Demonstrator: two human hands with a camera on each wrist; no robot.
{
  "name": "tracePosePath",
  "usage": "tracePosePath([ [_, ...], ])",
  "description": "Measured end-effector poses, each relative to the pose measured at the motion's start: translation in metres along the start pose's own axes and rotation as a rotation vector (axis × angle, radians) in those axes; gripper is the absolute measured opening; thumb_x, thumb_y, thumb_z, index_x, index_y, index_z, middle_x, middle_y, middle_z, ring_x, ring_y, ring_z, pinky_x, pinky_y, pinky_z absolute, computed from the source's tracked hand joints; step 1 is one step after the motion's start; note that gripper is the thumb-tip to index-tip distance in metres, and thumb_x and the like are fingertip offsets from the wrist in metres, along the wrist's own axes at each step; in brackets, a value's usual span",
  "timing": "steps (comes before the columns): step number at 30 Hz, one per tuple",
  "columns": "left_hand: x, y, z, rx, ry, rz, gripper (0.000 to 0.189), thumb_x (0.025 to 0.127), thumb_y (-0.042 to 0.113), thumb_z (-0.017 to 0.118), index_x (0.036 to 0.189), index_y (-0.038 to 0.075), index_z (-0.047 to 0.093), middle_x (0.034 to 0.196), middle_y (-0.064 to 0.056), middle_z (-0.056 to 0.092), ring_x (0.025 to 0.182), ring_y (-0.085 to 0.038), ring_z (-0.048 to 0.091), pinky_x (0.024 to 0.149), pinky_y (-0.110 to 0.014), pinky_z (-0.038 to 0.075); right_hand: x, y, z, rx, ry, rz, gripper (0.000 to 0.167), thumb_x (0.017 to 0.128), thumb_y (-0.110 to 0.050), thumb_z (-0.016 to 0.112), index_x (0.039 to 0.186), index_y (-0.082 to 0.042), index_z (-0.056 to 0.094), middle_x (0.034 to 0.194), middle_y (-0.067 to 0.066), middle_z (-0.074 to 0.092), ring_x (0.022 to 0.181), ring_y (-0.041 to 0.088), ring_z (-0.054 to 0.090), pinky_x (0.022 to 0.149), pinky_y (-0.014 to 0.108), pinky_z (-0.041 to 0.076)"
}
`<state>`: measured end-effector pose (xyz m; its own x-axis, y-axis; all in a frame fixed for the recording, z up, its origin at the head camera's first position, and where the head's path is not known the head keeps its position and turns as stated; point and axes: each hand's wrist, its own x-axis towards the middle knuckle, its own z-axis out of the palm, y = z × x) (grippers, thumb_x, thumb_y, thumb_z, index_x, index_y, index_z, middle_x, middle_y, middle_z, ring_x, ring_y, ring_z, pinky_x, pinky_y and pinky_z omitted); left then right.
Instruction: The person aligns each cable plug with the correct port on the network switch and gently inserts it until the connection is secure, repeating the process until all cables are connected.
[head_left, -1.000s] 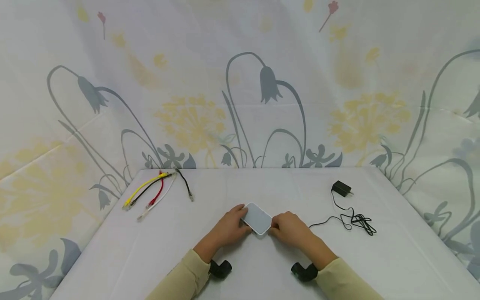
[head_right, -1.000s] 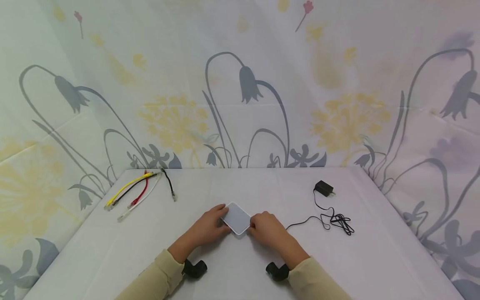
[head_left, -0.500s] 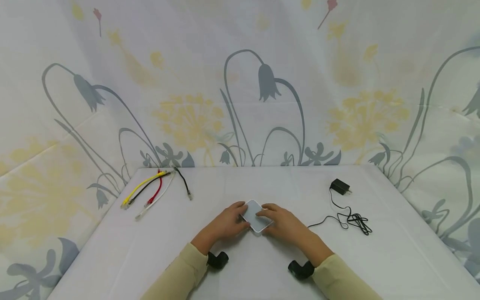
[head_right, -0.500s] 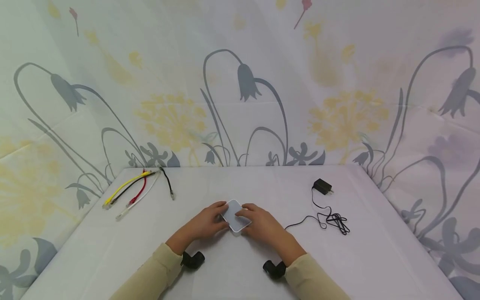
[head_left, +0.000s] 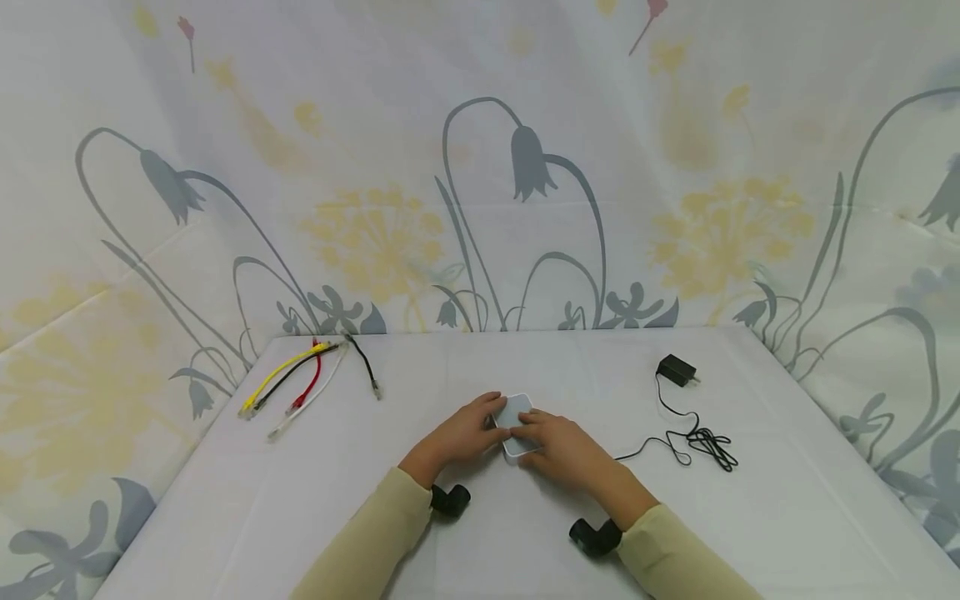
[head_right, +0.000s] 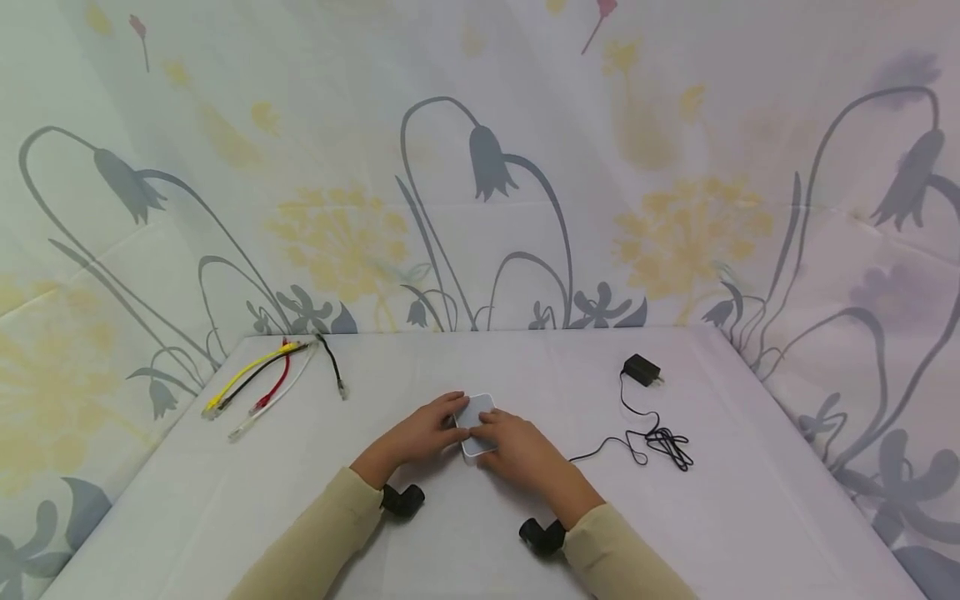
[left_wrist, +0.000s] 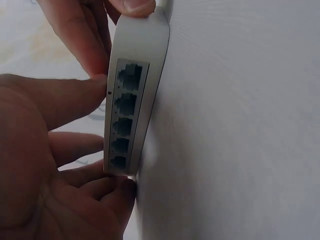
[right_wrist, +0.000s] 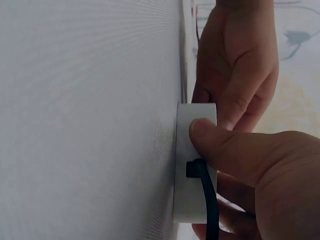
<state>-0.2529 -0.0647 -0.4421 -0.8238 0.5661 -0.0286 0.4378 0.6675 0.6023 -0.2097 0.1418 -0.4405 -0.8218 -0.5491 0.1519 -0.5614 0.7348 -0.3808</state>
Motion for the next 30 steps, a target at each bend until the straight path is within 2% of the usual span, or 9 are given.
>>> tracePosePath([
  [4, 0.007, 0.003, 0.002, -0.025, 0.017, -0.008, 0.060, 0.098, 0.027, 0.056, 0.148, -0.001, 0.036, 0.155, -0.020, 0.031, 0.144, -0.035, 0.032, 0.116, -0.047, 0.030, 0.001, -0.001, -0.001, 0.011, 0.005, 0.084, 0.043, 0.087, -0.025, 0.072, 0.127, -0.012, 0.065, 0.139, 0.016, 0.055, 0.133, 0.037, 0.047, 0.104, 0.056, 0.041],
  [13, 0.029, 0.009, 0.008, -0.080, 0.048, -0.024, 0.058, 0.097, 0.019, 0.056, 0.147, -0.003, 0.036, 0.153, -0.017, 0.036, 0.144, -0.032, 0.033, 0.116, -0.045, 0.029, 0.003, 0.005, -0.004, 0.017, 0.029, 0.195, 0.043, 0.087, -0.023, 0.072, 0.128, -0.013, 0.065, 0.140, 0.016, 0.055, 0.134, 0.037, 0.046, 0.106, 0.054, 0.040],
  [24, 0.056, 0.022, 0.013, -0.090, 0.062, -0.076, 0.055, 0.096, 0.013, 0.052, 0.147, -0.002, 0.037, 0.153, -0.015, 0.038, 0.144, -0.028, 0.034, 0.117, -0.041, 0.030, 0.008, 0.022, -0.014, 0.018, 0.018, 0.278, 0.043, 0.087, -0.025, 0.072, 0.127, -0.011, 0.065, 0.140, 0.015, 0.055, 0.134, 0.038, 0.045, 0.107, 0.054, 0.038],
  [30, 0.065, 0.026, 0.015, -0.097, 0.064, -0.106, 0.054, 0.095, 0.013, 0.051, 0.146, 0.000, 0.038, 0.153, -0.013, 0.038, 0.143, -0.026, 0.035, 0.116, -0.040, 0.030, 0.013, 0.030, -0.020, 0.027, -0.003, 0.329, 0.043, 0.085, -0.025, 0.074, 0.126, -0.012, 0.066, 0.140, 0.015, 0.055, 0.131, 0.042, 0.047, 0.106, 0.054, 0.039],
])
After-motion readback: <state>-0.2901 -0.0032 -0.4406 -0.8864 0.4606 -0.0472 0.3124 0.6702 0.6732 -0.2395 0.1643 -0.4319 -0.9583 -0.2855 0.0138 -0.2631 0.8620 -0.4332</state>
